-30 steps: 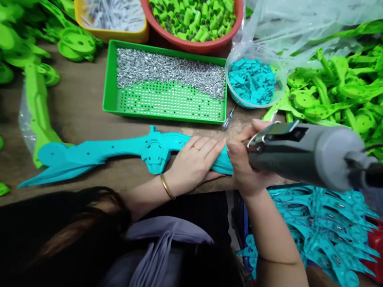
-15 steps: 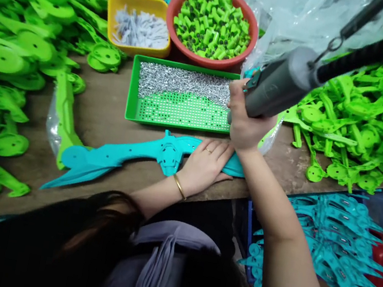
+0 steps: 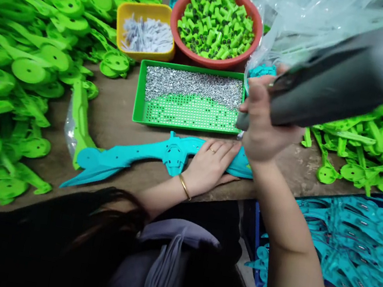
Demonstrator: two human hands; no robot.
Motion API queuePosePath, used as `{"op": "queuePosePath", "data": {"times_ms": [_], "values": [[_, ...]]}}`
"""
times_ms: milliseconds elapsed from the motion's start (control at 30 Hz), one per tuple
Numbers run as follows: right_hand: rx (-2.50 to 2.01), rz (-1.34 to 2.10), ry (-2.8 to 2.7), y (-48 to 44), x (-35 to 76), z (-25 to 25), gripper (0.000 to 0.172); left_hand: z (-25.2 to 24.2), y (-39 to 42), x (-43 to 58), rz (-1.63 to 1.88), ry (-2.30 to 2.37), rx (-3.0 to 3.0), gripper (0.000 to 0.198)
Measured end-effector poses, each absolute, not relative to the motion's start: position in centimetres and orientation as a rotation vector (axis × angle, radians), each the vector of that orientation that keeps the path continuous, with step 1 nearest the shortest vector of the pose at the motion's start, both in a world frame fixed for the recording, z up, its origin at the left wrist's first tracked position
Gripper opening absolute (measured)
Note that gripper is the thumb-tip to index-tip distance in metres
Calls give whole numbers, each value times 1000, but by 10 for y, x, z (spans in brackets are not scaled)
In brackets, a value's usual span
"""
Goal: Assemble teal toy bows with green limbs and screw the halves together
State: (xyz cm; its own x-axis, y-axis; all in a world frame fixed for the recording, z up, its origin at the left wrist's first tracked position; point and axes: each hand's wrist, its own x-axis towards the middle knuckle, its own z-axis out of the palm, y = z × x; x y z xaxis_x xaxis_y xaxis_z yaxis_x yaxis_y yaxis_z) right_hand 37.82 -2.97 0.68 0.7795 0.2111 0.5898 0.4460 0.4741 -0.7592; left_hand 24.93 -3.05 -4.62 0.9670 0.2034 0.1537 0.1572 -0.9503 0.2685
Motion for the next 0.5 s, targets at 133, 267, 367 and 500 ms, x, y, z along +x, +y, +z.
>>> {"op": "queuePosePath", "data": {"times_ms": [133, 267, 367, 500], "values": [[-1057, -159, -751, -82, 375, 28, 18, -48, -33, 250, 287, 286, 2858, 69], [-1184, -271, -698, -127, 365, 20, 20, -49, -36, 253, 272, 351, 2876, 74], [-1194, -329, -709, -141, 362, 7, 23, -50, -38, 255, 256, 374, 2872, 77], [-1215, -301, -735, -144, 363, -3, 29, -52, -39, 256, 263, 388, 2881, 77]]}}
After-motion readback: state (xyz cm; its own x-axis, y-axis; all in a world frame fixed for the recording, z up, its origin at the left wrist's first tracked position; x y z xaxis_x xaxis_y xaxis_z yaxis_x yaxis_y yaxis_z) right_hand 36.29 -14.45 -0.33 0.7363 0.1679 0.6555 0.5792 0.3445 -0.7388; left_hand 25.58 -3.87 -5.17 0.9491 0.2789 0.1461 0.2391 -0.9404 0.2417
